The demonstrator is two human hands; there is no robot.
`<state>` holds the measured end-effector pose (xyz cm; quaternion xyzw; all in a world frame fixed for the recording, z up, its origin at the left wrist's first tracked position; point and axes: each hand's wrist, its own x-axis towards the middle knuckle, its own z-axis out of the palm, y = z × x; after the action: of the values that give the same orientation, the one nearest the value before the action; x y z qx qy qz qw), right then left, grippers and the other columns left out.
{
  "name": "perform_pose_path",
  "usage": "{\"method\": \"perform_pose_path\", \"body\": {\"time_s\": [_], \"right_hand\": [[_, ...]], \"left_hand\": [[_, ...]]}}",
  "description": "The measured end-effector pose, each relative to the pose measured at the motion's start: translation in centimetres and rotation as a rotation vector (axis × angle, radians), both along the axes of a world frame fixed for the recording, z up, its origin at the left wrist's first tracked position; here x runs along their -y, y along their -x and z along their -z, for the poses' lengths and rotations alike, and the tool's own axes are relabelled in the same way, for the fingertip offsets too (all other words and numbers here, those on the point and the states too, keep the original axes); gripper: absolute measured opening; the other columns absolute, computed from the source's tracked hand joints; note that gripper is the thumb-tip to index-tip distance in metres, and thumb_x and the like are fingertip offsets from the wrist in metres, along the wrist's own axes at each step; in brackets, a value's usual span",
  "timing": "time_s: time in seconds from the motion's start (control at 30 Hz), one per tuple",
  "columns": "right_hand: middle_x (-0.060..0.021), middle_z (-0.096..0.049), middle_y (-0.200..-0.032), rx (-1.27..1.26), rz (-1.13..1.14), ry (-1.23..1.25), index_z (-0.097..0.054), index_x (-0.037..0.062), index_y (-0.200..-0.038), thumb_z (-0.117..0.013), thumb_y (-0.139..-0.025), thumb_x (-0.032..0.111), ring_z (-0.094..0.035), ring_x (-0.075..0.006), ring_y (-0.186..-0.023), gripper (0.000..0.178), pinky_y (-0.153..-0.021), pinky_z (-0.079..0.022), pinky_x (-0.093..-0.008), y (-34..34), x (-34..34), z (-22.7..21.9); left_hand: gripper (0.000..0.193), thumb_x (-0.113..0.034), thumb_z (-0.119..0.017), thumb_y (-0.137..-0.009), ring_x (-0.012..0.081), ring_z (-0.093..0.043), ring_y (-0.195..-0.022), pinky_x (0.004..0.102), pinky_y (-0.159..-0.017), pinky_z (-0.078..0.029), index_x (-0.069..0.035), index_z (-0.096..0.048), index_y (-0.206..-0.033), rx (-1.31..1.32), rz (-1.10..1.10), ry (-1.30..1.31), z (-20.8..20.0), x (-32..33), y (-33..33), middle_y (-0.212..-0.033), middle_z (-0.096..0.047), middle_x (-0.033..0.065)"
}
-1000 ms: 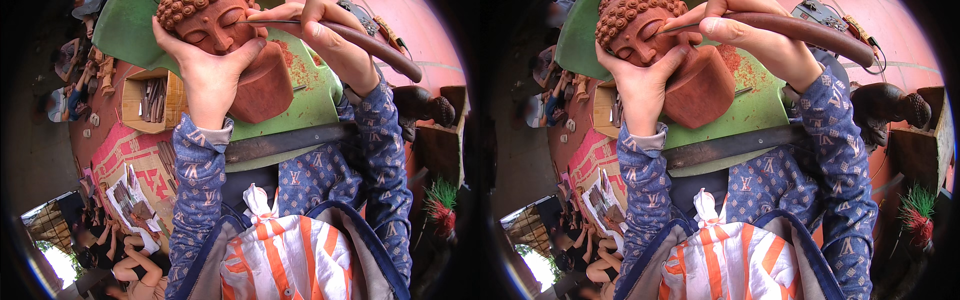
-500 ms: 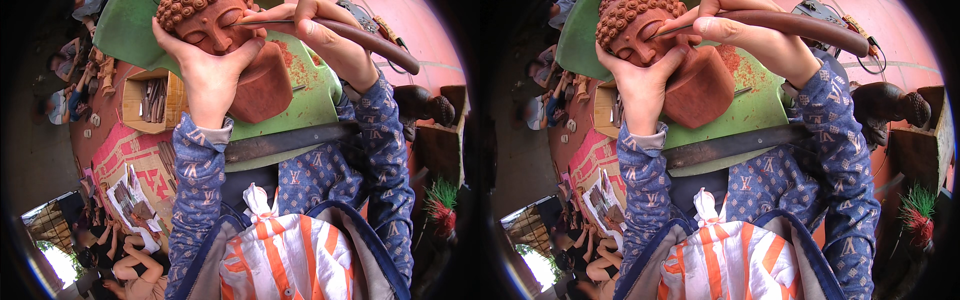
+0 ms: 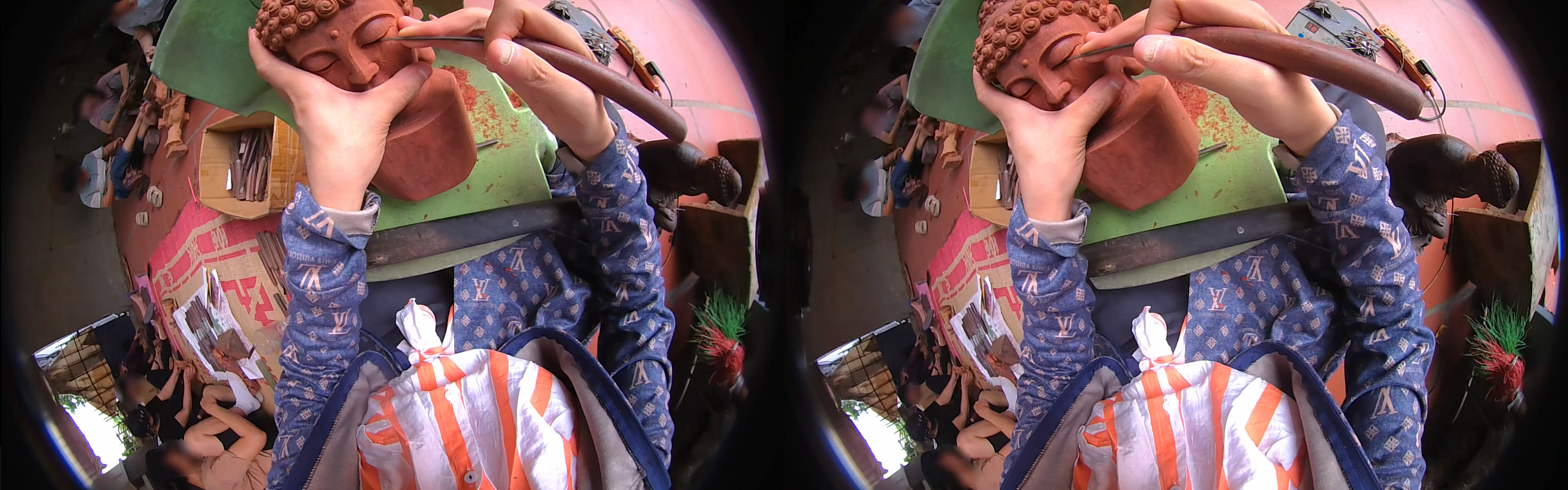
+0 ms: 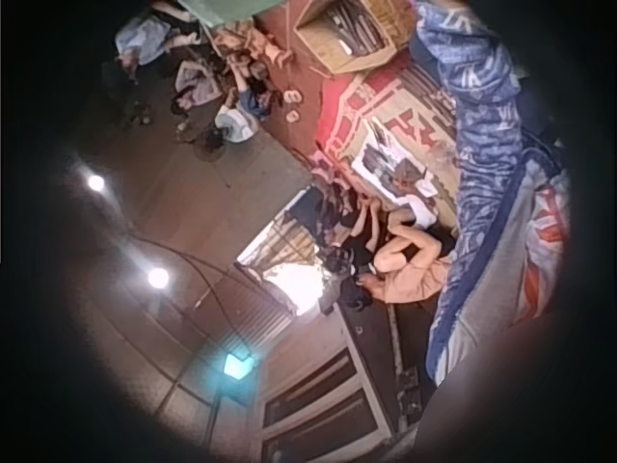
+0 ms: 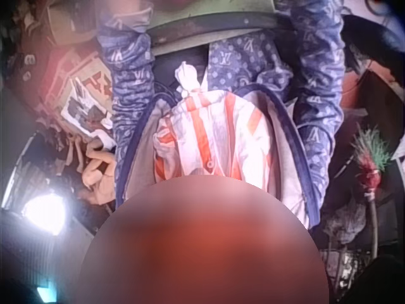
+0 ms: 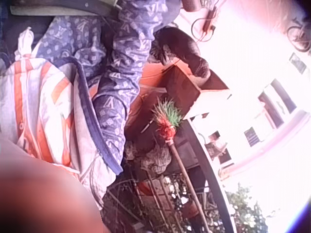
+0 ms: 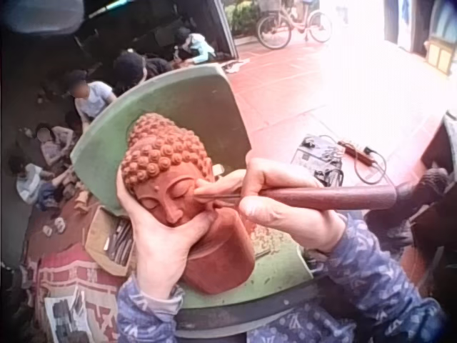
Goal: The person selects a carving tool from a box and carves the face of a wooden Buddha head mounted on a green stand. They refine the eyes and nose area with a small chisel while seated on the floor among other workers.
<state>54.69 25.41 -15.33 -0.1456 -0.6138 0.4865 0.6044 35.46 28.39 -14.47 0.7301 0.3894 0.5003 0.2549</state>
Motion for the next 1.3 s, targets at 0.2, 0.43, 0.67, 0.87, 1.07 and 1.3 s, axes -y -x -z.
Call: {"method": "perform_pose_path", "body": {"time_s": [0.2,0.43,0.67,0.87,1.07,1.3], "right_hand": [[-0.0300,-0.058,-0.119,-0.028,-0.001,0.047,-0.050,-0.0004,-0.086,-0.059,-0.092,0.019,-0.053,-0.0324,-0.119,0.022,-0.102,-0.039,-0.0457,0.7,0.4,0.0],[-0.0311,-0.056,-0.122,-0.096,-0.066,0.004,-0.050,0.0015,-0.085,-0.059,-0.092,0.022,-0.052,-0.0347,-0.121,0.023,-0.104,-0.037,-0.0491,0.6,-0.6,1.4],[-0.0311,-0.056,-0.121,-0.164,-0.089,0.052,-0.049,0.0019,-0.085,-0.059,-0.092,0.022,-0.050,-0.0360,-0.123,0.024,-0.105,-0.037,-0.0515,0.5,0.0,0.7],[-0.0296,-0.058,-0.119,-0.020,0.012,0.005,-0.049,0.0002,-0.086,-0.059,-0.092,0.021,-0.052,-0.0332,-0.120,0.024,-0.103,-0.039,-0.0476,0.3,0.5,0.1],[-0.0287,-0.059,-0.118,0.072,0.050,-0.054,-0.051,-0.0013,-0.087,-0.059,-0.092,0.020,-0.054,-0.0310,-0.118,0.023,-0.101,-0.041,-0.0447,0.4,0.3,-0.1],[-0.0298,-0.058,-0.119,0.026,0.007,-0.017,-0.051,-0.0004,-0.086,-0.059,-0.092,0.020,-0.054,-0.0329,-0.118,0.023,-0.103,-0.039,-0.0464,0.3,-0.2,0.7]], "left_hand": [[0.116,-0.008,-0.085,-0.065,0.0264,-0.040,-0.125,0.0335,-0.106,-0.034,0.009,0.000,-0.141,0.003,-0.008,0.016,0.0,0.4,0.0,-0.135,-0.036,0.0212],[0.116,-0.009,-0.085,-0.065,0.0266,-0.040,-0.125,0.0340,-0.106,-0.034,0.007,-0.001,-0.142,-0.097,-0.046,-0.064,-0.1,0.2,0.2,-0.134,-0.036,0.0212],[0.114,-0.007,-0.085,-0.065,0.0267,-0.038,-0.127,0.0353,-0.107,-0.033,0.006,-0.002,-0.142,-0.030,-0.009,-0.028,0.1,0.1,0.2,-0.135,-0.035,0.0219],[0.114,-0.007,-0.085,-0.065,0.0267,-0.038,-0.126,0.0347,-0.107,-0.034,0.006,-0.002,-0.142,-0.048,-0.008,-0.054,0.2,0.1,0.1,-0.135,-0.035,0.0217],[0.113,-0.007,-0.085,-0.064,0.0269,-0.041,-0.124,0.0342,-0.106,-0.034,0.008,-0.002,-0.141,0.028,0.005,0.028,-0.3,0.4,-0.3,-0.132,-0.038,0.0218],[0.111,-0.005,-0.083,-0.065,0.0258,-0.045,-0.121,0.0334,-0.103,-0.038,0.008,-0.003,-0.140,-0.065,-0.059,-0.016,-0.1,0.2,-0.1,-0.131,-0.039,0.0215]]}}
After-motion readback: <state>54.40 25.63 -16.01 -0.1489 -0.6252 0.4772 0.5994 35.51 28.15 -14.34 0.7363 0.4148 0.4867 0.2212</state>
